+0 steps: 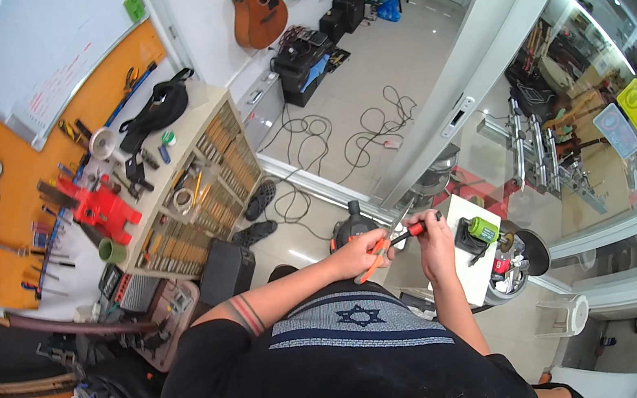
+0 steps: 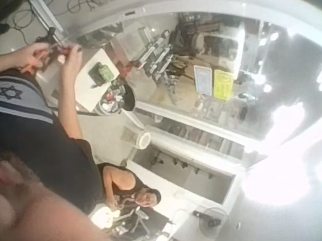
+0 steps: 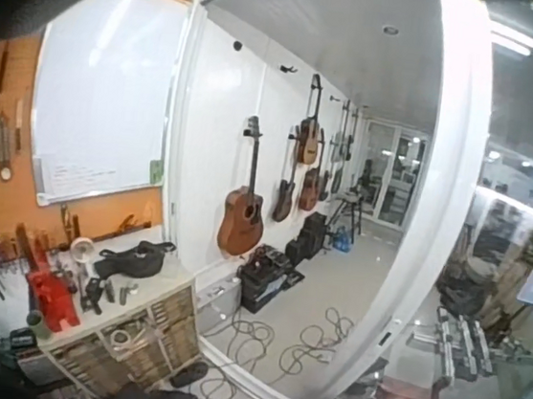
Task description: The person works on the electronics of a guitar, using a utility knife to strip insulation from a wire and then using shears to cut the wire.
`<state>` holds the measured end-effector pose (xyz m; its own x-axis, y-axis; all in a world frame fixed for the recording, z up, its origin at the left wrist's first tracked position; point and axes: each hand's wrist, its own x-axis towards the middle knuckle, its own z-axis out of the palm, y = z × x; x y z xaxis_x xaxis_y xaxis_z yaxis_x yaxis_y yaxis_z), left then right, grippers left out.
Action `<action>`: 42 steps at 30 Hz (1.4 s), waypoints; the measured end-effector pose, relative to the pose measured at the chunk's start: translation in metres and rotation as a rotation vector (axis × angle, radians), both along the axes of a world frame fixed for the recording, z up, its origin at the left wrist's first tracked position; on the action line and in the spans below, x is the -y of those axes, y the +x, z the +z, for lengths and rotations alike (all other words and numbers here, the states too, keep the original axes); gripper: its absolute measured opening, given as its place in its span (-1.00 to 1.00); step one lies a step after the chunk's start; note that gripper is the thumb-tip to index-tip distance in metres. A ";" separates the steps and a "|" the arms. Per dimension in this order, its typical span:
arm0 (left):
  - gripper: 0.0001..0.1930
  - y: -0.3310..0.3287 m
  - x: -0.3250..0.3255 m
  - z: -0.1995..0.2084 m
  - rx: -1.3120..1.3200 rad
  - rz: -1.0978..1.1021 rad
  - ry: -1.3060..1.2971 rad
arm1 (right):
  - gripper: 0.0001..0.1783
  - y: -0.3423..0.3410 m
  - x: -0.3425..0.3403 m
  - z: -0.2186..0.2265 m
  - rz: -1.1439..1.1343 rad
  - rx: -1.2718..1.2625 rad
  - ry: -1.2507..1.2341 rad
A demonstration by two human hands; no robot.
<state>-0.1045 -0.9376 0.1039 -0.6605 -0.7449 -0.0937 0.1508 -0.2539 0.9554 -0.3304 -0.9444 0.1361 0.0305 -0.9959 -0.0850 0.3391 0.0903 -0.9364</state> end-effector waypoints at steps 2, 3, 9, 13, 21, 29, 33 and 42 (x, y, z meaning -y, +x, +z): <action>-0.71 0.009 0.024 -0.002 0.028 -0.041 -0.027 | -0.63 0.001 0.020 0.016 -0.153 -0.036 -0.085; -0.71 0.009 0.037 -0.001 0.050 -0.085 -0.054 | -0.61 -0.012 0.032 0.013 -0.248 -0.107 -0.119; -0.73 0.026 0.115 0.001 -0.042 -0.229 -0.103 | -0.52 0.007 0.065 0.018 -0.438 -0.064 -0.134; -0.70 0.049 0.161 0.014 -0.112 -0.375 -0.075 | -0.63 0.068 0.069 0.019 -0.252 -0.044 -0.026; -0.52 0.140 0.237 -0.006 0.374 -0.272 -0.166 | -0.79 0.111 0.118 0.048 -0.573 -0.038 -0.098; -0.62 0.337 0.313 -0.042 1.026 0.469 -0.423 | -0.79 0.116 0.141 0.010 -0.347 -0.252 0.095; -0.56 0.441 0.319 -0.062 1.193 0.684 -0.422 | -0.84 0.121 0.153 -0.011 -0.182 -0.413 0.122; -0.46 0.537 0.337 -0.105 1.368 0.641 -0.383 | -0.66 0.138 0.153 -0.014 -0.054 -0.394 0.263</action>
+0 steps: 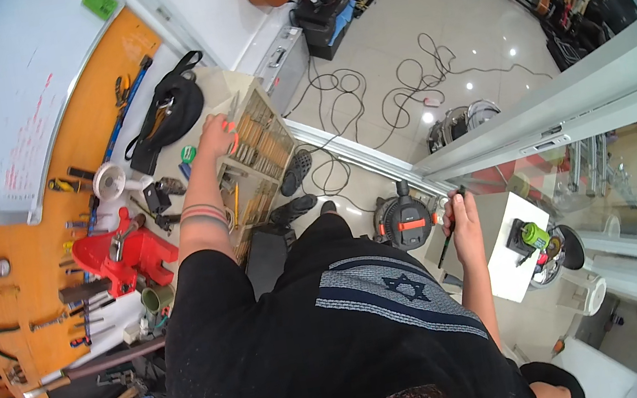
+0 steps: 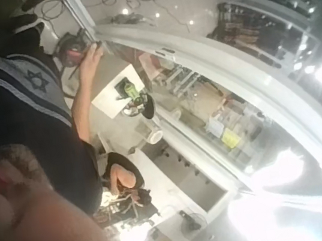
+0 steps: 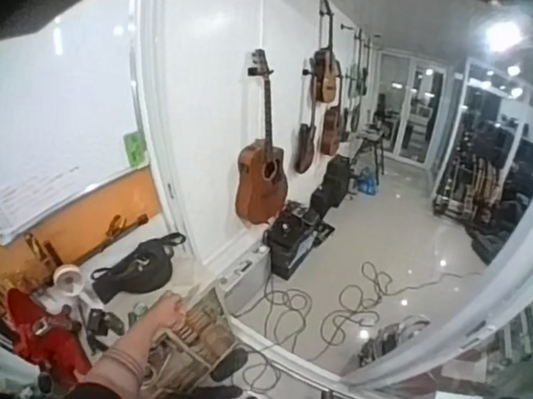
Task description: The person works on the electronics of a guitar, using a utility knife to strip insulation from a wire and then using shears to cut the wire.
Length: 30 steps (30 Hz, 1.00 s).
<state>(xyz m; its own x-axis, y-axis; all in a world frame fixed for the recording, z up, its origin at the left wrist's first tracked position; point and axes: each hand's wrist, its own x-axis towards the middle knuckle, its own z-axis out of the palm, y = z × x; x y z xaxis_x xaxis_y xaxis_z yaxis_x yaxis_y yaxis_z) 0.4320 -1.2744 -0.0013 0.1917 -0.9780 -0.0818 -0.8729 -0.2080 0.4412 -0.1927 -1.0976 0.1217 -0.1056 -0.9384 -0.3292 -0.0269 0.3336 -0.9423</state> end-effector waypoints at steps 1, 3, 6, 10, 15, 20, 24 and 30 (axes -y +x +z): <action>-0.44 0.002 0.006 -0.005 0.007 -0.007 -0.016 | -0.68 0.003 0.003 0.002 0.010 0.005 0.032; -0.42 0.009 0.017 -0.012 0.004 -0.022 -0.078 | -0.68 0.001 0.015 -0.004 0.077 -0.008 0.040; -0.40 0.017 0.019 -0.014 -0.077 -0.038 -0.112 | -0.67 0.013 0.049 0.016 0.125 0.077 0.069; -0.42 0.030 0.012 -0.005 -0.042 -0.013 -0.086 | -0.63 0.040 0.090 0.045 0.106 0.244 0.093; -0.51 -0.019 0.003 0.027 0.185 0.040 -0.110 | -0.63 0.046 0.118 0.038 0.162 0.185 0.025; -0.69 -0.086 0.042 0.087 -0.248 0.006 -0.320 | -0.60 0.077 0.166 0.039 0.242 0.191 -0.176; -0.80 -0.222 0.079 0.128 -0.898 -0.313 0.035 | -0.62 0.109 0.224 0.026 0.220 0.329 -0.223; -0.61 -0.307 0.150 0.121 -1.236 -0.237 0.262 | -0.67 0.141 0.351 -0.006 0.266 0.438 -0.213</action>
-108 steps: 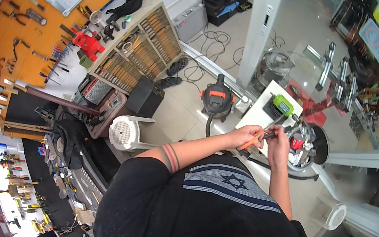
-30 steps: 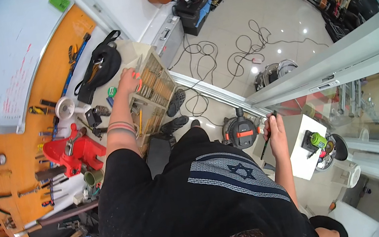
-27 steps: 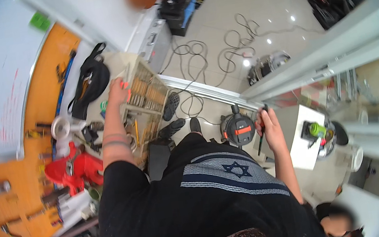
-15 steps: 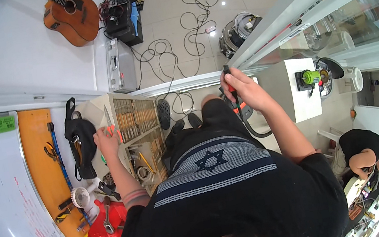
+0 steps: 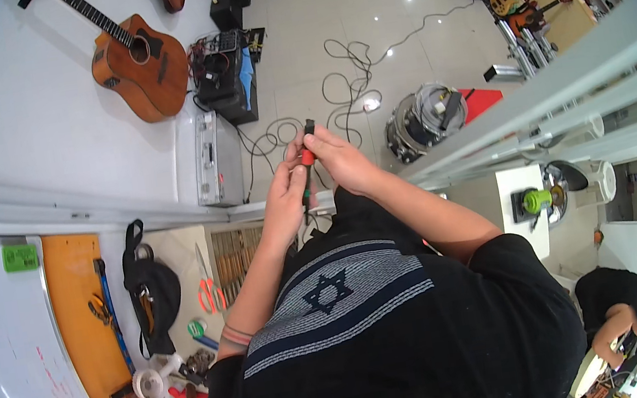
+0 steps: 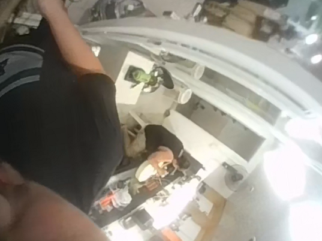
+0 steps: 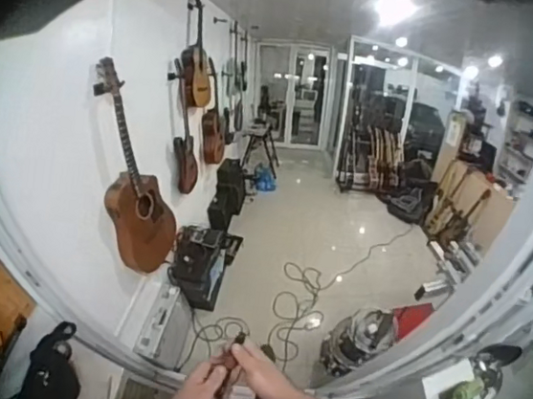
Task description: The person works on the electronics of a guitar, using a utility knife to strip insulation from a wire and then using shears to cut the wire.
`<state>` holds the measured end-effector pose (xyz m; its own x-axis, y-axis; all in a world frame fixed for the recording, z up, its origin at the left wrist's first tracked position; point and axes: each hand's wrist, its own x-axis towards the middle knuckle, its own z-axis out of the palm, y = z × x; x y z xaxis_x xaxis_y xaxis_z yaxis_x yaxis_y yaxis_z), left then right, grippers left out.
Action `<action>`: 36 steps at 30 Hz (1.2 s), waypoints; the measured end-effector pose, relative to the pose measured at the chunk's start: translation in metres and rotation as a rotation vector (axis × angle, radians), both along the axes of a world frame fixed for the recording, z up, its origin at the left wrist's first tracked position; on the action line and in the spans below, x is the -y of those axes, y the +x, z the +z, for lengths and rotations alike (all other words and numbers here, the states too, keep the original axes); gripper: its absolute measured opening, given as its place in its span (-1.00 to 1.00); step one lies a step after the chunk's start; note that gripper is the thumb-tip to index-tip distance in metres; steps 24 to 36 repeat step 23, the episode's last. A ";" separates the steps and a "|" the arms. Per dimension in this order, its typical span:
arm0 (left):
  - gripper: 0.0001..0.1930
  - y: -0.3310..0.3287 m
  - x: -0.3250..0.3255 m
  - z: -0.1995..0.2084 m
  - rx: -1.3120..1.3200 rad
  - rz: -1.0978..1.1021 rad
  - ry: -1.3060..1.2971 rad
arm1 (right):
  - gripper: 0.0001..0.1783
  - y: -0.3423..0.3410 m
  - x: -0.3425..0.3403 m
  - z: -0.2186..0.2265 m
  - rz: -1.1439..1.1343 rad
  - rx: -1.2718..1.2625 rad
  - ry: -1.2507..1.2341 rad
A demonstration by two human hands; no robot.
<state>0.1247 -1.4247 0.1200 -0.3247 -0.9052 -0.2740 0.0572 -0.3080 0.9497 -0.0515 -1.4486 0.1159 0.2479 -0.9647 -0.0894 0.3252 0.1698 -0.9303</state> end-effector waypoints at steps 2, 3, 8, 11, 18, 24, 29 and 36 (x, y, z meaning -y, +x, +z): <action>-0.63 -0.008 0.041 -0.008 0.071 -0.010 -0.044 | -0.66 -0.013 0.047 -0.020 0.009 -0.041 -0.141; -0.63 -0.009 0.066 -0.012 0.053 -0.014 -0.028 | -0.67 -0.020 0.073 -0.022 0.056 -0.019 -0.113; -0.65 -0.060 0.207 -0.056 0.012 0.038 0.104 | -0.68 -0.063 0.220 -0.061 -0.012 -0.005 -0.213; -0.66 -0.114 0.314 -0.070 -0.090 0.053 0.197 | -0.71 -0.105 0.336 -0.088 -0.066 -0.160 -0.225; -0.72 -0.209 0.505 -0.074 -0.146 0.016 0.274 | -0.77 -0.192 0.506 -0.071 -0.282 -0.084 0.075; -0.46 -0.267 0.634 -0.085 -0.106 -0.261 0.302 | -0.74 -0.272 0.595 -0.115 -0.465 0.007 -0.115; -0.46 -0.267 0.634 -0.085 -0.106 -0.261 0.302 | -0.74 -0.272 0.595 -0.115 -0.465 0.007 -0.115; -0.46 -0.267 0.634 -0.085 -0.106 -0.261 0.302 | -0.74 -0.272 0.595 -0.115 -0.465 0.007 -0.115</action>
